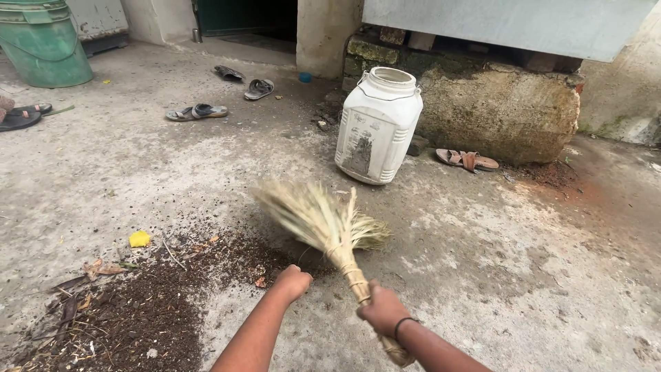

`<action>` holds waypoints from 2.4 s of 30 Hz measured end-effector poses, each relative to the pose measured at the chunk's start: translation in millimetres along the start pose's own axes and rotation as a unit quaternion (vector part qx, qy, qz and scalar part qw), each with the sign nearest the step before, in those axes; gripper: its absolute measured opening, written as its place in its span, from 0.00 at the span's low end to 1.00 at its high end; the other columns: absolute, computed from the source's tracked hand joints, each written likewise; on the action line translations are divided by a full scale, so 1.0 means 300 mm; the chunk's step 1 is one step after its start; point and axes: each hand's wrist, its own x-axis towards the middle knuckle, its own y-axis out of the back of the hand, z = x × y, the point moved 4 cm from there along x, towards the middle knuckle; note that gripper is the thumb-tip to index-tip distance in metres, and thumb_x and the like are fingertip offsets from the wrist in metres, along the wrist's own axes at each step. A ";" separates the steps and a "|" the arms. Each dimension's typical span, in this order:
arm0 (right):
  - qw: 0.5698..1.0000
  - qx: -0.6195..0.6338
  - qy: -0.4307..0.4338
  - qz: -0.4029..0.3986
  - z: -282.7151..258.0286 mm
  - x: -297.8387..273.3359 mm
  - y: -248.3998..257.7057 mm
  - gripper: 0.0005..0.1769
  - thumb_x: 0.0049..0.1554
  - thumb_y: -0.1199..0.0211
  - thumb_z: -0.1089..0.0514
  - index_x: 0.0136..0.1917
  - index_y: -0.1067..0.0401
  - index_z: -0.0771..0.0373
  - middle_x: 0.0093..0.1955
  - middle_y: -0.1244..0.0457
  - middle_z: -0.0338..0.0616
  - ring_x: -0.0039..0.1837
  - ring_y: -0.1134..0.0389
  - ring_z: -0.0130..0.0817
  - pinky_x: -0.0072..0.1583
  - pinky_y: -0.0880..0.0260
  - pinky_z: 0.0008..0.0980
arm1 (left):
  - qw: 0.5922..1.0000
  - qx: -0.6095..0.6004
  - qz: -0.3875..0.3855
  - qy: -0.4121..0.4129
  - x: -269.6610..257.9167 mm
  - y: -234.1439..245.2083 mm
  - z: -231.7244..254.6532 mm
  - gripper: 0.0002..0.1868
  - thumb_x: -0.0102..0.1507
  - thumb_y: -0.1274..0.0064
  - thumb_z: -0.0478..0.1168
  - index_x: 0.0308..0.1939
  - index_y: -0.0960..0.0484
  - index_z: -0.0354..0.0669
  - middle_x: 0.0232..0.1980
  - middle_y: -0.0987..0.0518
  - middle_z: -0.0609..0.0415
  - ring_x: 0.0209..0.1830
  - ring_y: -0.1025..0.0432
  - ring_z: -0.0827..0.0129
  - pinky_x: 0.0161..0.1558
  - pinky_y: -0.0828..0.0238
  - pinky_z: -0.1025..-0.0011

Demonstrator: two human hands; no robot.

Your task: Sweeping dirt and leaves from a concrete floor using a traditional handheld broom.

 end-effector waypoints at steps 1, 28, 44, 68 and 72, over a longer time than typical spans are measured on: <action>1.000 -0.001 -0.001 0.001 0.034 0.001 0.035 0.23 0.54 0.37 0.59 0.62 0.37 0.58 0.50 0.32 0.50 0.44 0.28 0.39 0.47 0.21 0.37 | 1.000 -0.001 -0.001 -0.001 0.009 0.003 -0.003 0.29 0.61 0.48 0.42 0.66 0.27 0.36 0.68 0.27 0.38 0.69 0.31 0.50 0.68 0.35 0.58; 0.977 -0.202 -0.028 0.067 0.225 0.249 -0.048 0.41 0.55 0.42 0.53 0.73 0.51 0.80 0.58 0.33 0.65 0.62 0.29 0.52 0.64 0.27 0.39 | 1.000 0.007 -0.001 0.008 0.007 0.037 -0.019 0.27 0.61 0.50 0.41 0.63 0.25 0.33 0.67 0.26 0.35 0.68 0.30 0.49 0.69 0.35 0.58; 0.990 0.089 -0.059 0.090 0.264 0.096 0.238 0.40 0.52 0.35 0.64 0.76 0.43 0.63 0.49 0.30 0.54 0.33 0.35 0.32 0.36 0.28 0.30 | 0.998 -0.013 -0.036 0.044 -0.205 0.135 0.142 0.34 0.63 0.54 0.39 0.74 0.37 0.39 0.76 0.36 0.40 0.77 0.38 0.52 0.74 0.42 0.55; 0.977 -0.201 -0.007 0.064 0.080 0.189 -0.073 0.39 0.52 0.39 0.51 0.69 0.44 0.76 0.61 0.36 0.71 0.64 0.30 0.58 0.64 0.28 0.44 | 0.998 0.036 0.033 -0.040 0.068 0.099 -0.028 0.33 0.57 0.51 0.43 0.65 0.28 0.30 0.67 0.29 0.28 0.69 0.33 0.40 0.68 0.37 0.55; 0.969 -0.243 0.010 0.040 0.052 0.180 -0.080 0.48 0.53 0.36 0.49 0.75 0.52 0.79 0.60 0.35 0.68 0.64 0.31 0.55 0.64 0.30 0.43 | 0.996 0.065 0.038 -0.037 0.043 0.148 0.005 0.28 0.58 0.52 0.40 0.59 0.20 0.26 0.64 0.25 0.26 0.66 0.29 0.39 0.67 0.34 0.57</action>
